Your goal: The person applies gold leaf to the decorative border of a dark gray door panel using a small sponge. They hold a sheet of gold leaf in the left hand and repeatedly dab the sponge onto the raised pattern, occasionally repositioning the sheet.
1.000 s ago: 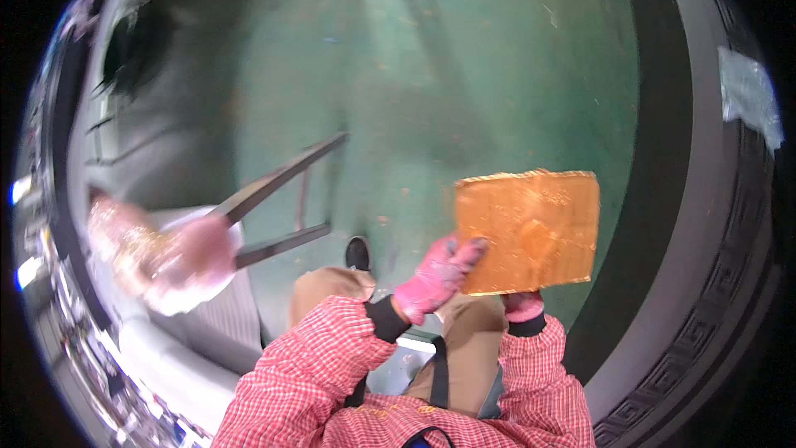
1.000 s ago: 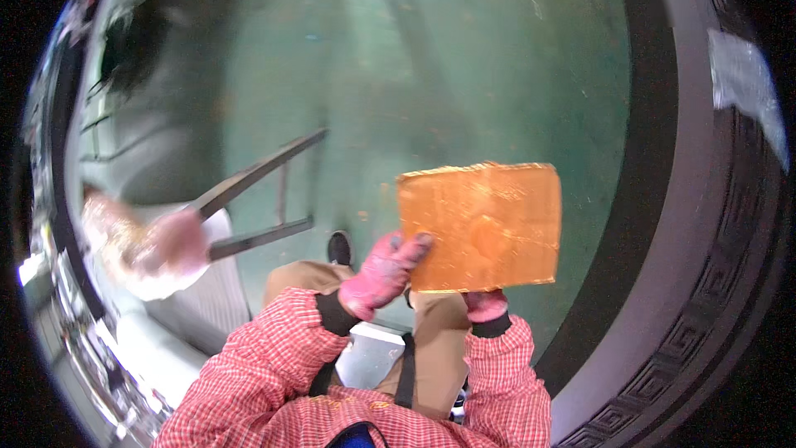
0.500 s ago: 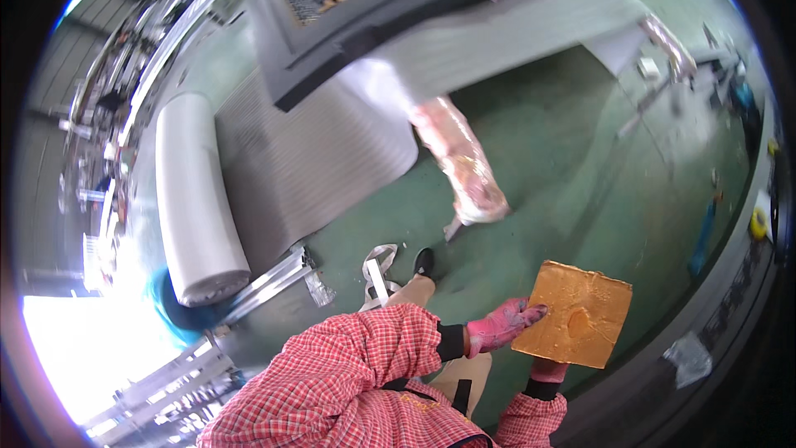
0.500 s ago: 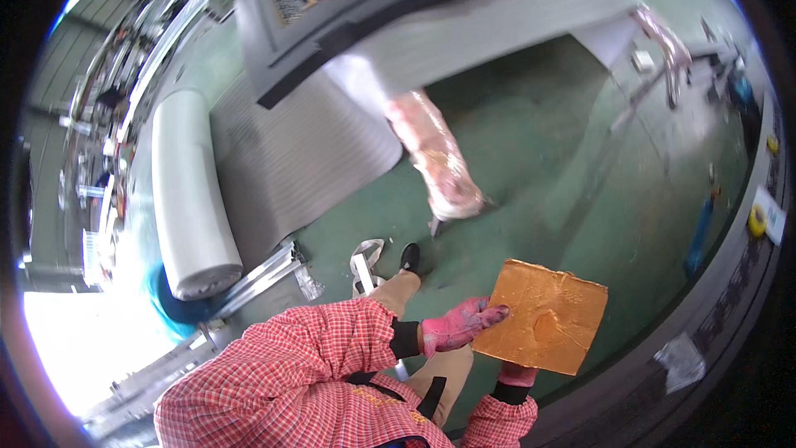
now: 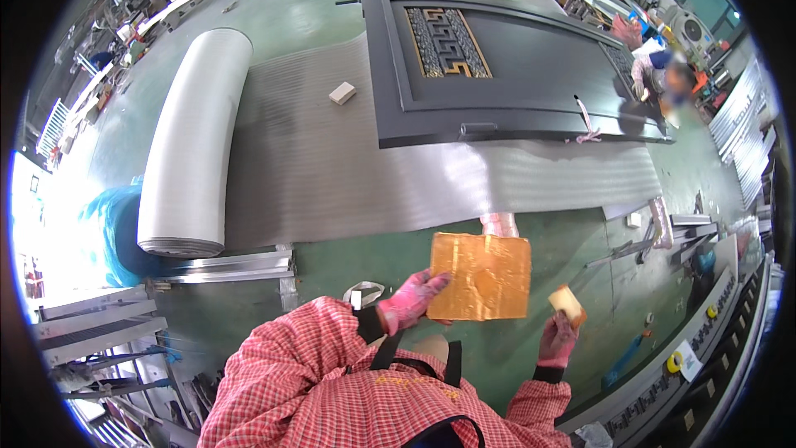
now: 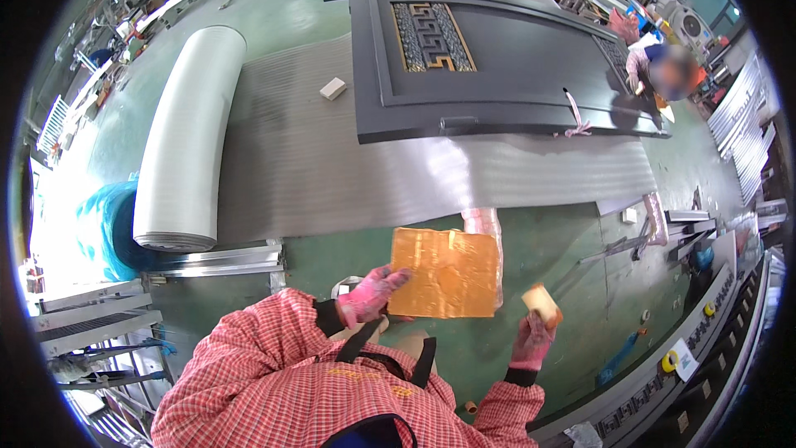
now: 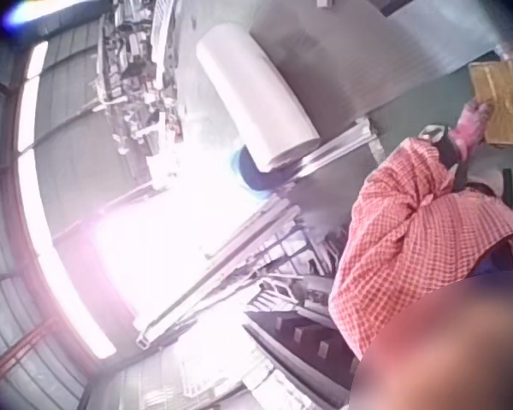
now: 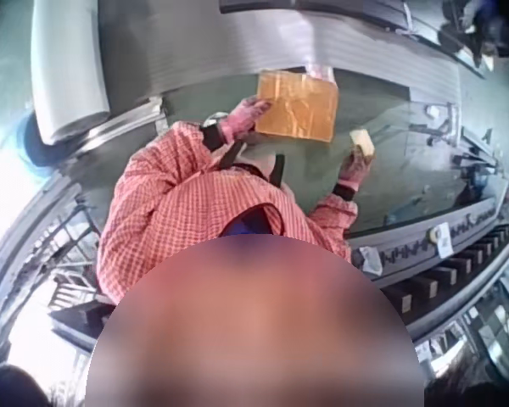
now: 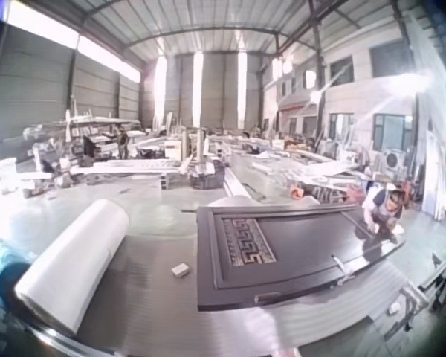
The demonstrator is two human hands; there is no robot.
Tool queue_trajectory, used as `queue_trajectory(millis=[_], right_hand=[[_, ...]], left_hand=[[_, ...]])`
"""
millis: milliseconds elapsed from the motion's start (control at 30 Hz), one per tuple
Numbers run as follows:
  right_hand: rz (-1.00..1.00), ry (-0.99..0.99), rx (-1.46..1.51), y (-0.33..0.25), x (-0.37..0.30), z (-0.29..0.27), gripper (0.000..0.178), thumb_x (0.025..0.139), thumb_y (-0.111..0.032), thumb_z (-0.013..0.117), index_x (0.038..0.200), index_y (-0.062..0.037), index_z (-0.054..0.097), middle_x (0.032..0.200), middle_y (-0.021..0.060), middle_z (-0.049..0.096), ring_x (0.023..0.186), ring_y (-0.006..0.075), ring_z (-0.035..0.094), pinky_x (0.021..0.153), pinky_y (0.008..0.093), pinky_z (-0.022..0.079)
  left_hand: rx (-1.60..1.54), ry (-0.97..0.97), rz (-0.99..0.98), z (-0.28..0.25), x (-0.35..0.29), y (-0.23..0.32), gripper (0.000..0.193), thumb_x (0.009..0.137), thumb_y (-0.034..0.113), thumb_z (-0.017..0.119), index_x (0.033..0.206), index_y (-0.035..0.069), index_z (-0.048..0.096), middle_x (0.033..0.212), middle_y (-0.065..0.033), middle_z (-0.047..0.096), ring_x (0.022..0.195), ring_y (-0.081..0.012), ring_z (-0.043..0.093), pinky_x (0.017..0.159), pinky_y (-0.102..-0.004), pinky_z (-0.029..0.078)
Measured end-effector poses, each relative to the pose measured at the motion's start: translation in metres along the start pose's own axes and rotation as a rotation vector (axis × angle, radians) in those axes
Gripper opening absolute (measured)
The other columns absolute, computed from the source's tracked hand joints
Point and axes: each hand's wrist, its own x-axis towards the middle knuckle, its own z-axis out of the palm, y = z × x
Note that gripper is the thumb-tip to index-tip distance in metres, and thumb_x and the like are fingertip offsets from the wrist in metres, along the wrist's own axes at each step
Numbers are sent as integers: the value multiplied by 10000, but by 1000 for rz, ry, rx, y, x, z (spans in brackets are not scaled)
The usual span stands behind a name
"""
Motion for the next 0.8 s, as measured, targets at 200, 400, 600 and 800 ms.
queue_trajectory(millis=[200,400,600,800], right_hand=[[194,-220,-2,16,64,141,209,803,-51,670,974,-63,551,813,27,580,695,132,558,579,251,455],[254,-475,70,42,111,262,495,785,15,657,1232,-79,466,1027,90,594,854,198,612,755,334,523],[301,-700,-35,58,167,381,489,745,29,687,1180,-49,478,944,71,606,753,158,595,649,280,492],[442,-763,-42,74,187,462,445,733,-47,724,1113,-36,493,905,81,611,712,164,603,615,301,504]], left_hand=[[-229,316,99,-65,-4,45,317,922,243,565,1176,66,501,1023,-85,615,854,-278,654,618,-446,593],[-317,510,203,-98,0,94,328,907,191,581,1194,58,495,1089,-116,613,913,-308,653,658,-481,592],[-282,581,350,-109,35,169,346,891,205,609,1177,45,497,1070,-113,620,891,-260,663,604,-404,599],[-364,587,458,-138,62,208,363,875,206,629,1174,51,494,1025,-100,631,836,-241,665,556,-376,582]])
